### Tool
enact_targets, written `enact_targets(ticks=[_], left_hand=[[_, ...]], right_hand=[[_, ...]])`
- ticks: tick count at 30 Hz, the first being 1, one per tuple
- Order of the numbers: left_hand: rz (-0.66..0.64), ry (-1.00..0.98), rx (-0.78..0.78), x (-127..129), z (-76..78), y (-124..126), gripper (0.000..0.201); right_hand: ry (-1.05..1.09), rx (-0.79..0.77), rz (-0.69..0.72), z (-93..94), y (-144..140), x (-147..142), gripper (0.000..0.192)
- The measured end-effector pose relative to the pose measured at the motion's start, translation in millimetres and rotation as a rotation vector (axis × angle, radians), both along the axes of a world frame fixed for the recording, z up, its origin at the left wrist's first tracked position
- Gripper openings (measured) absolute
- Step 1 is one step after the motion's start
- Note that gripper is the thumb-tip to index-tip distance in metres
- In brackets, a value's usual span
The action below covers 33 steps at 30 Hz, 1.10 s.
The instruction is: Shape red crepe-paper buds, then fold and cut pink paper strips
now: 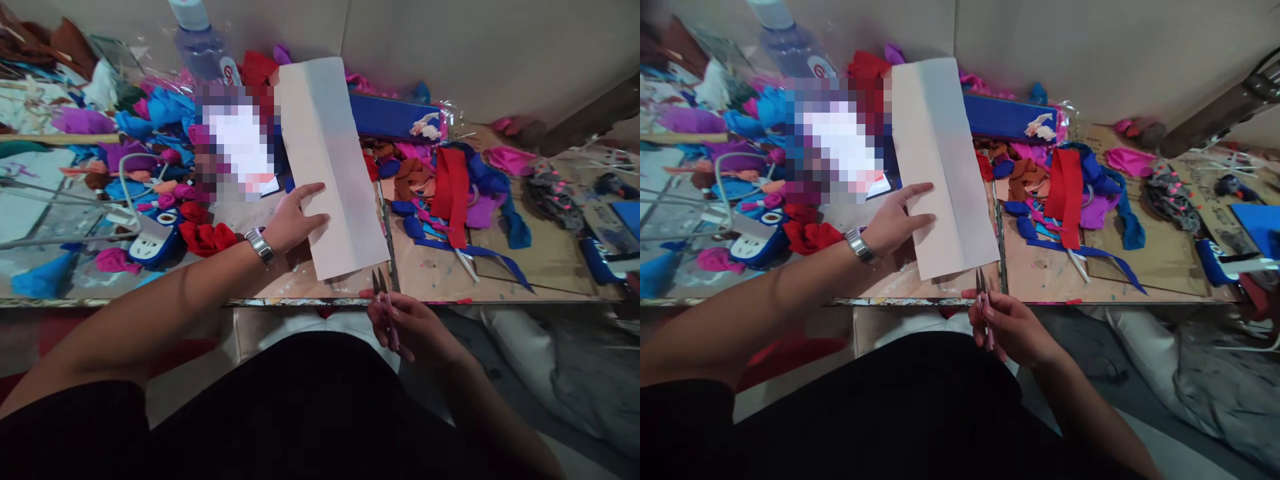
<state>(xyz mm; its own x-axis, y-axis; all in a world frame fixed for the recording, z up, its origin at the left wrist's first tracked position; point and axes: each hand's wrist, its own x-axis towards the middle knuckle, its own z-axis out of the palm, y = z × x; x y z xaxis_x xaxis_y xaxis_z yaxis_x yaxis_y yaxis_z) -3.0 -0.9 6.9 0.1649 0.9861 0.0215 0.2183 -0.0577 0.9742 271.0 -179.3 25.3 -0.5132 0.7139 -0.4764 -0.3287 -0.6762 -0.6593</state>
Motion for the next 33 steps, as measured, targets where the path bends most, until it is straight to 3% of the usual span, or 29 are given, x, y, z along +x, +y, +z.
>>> enact_targets(ticks=[7, 17, 33], left_hand=[[0.002, -0.174, -0.077, 1, 4.4, -1, 0.071], [-0.012, -0.288, -0.166, 5, 11.1, -8, 0.069], [0.001, -0.223, -0.174, 6, 4.8, -9, 0.065]], right_hand=[[0.072, -0.089, 0.038, -8.8, 0, -21, 0.038], [0.122, -0.058, 0.001, -7.4, 10, -29, 0.035], [0.085, -0.055, 0.009, -8.1, 12, -36, 0.037]])
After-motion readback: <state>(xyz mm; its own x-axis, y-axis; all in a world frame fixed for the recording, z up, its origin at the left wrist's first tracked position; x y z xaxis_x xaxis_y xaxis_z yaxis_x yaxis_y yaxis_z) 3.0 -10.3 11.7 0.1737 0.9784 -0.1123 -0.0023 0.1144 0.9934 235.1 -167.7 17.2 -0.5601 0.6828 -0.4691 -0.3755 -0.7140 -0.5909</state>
